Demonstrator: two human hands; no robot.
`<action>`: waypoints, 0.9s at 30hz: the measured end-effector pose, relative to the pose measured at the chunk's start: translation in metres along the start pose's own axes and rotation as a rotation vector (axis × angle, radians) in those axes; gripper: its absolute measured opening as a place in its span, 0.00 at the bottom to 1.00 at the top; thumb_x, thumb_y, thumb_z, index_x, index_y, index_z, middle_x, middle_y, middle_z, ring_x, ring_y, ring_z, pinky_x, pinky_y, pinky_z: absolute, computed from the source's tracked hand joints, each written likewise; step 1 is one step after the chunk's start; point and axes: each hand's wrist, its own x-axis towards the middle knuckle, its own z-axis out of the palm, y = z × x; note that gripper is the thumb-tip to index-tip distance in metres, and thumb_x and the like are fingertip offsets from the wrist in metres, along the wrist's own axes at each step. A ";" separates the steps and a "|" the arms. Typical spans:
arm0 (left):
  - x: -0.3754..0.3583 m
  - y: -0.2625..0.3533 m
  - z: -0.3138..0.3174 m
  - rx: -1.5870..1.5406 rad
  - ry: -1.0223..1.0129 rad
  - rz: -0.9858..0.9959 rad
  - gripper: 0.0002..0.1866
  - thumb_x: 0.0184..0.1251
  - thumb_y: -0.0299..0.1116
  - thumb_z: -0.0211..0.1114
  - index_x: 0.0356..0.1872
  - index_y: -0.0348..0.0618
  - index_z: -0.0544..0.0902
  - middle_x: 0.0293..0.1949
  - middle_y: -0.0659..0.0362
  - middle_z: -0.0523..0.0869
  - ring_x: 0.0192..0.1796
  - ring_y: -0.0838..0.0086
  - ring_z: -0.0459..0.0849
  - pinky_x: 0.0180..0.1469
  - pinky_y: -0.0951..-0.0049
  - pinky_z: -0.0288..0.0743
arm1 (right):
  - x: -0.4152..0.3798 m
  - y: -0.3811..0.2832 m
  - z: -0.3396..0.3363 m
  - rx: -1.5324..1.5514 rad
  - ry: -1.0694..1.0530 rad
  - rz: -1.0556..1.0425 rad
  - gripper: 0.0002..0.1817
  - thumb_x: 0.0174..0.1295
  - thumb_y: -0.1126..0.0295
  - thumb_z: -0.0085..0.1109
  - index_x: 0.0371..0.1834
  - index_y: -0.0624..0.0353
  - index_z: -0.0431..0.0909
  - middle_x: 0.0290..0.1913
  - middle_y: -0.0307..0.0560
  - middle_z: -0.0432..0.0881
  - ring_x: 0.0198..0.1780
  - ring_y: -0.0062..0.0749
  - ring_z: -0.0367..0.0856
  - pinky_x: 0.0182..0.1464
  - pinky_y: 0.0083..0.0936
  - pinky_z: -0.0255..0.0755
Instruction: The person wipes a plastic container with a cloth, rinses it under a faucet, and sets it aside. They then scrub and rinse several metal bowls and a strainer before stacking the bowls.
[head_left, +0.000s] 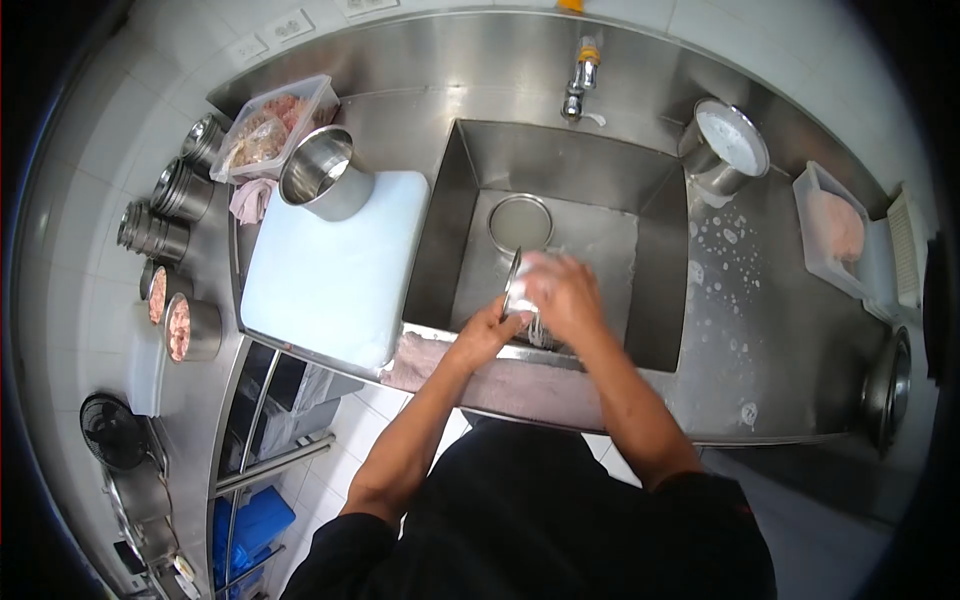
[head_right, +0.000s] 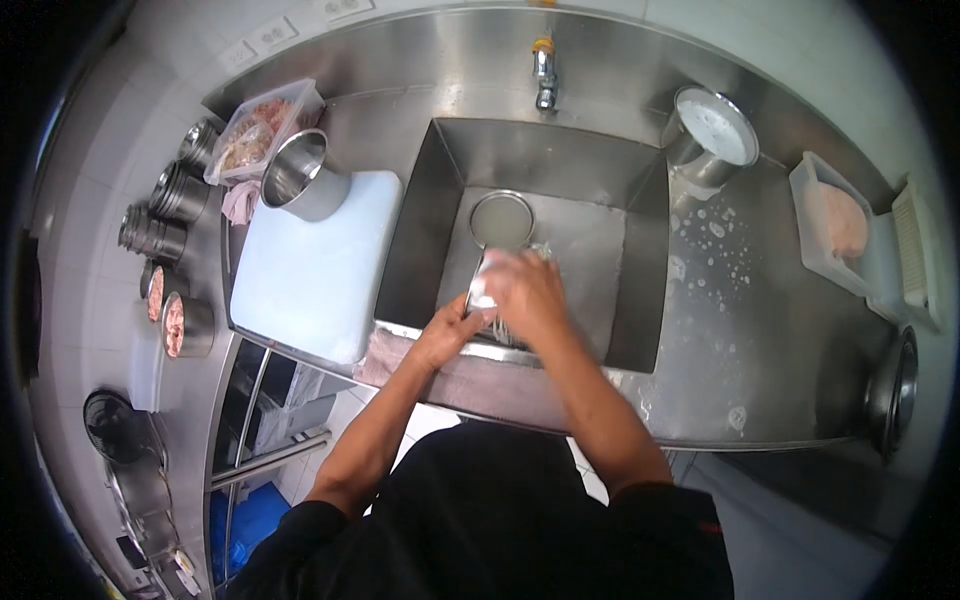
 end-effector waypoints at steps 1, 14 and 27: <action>0.001 0.001 0.004 -0.166 -0.007 0.101 0.15 0.75 0.35 0.58 0.57 0.40 0.76 0.46 0.65 0.83 0.46 0.82 0.77 0.52 0.75 0.72 | 0.019 0.014 0.002 0.033 -0.062 0.095 0.07 0.60 0.66 0.60 0.38 0.45 0.87 0.55 0.35 0.83 0.57 0.43 0.76 0.59 0.45 0.67; 0.001 -0.002 0.002 -0.178 0.036 0.037 0.14 0.72 0.34 0.61 0.55 0.40 0.77 0.43 0.62 0.84 0.45 0.81 0.79 0.53 0.75 0.73 | 0.046 0.034 0.013 -0.005 -0.150 0.098 0.08 0.59 0.61 0.62 0.39 0.43 0.87 0.61 0.31 0.79 0.62 0.35 0.73 0.60 0.48 0.66; -0.002 -0.002 0.007 -0.295 0.088 0.108 0.14 0.77 0.40 0.56 0.51 0.40 0.80 0.44 0.67 0.84 0.47 0.84 0.77 0.54 0.78 0.70 | 0.078 0.046 -0.001 0.407 -0.512 0.476 0.16 0.66 0.60 0.57 0.52 0.52 0.84 0.60 0.44 0.81 0.62 0.43 0.75 0.63 0.33 0.66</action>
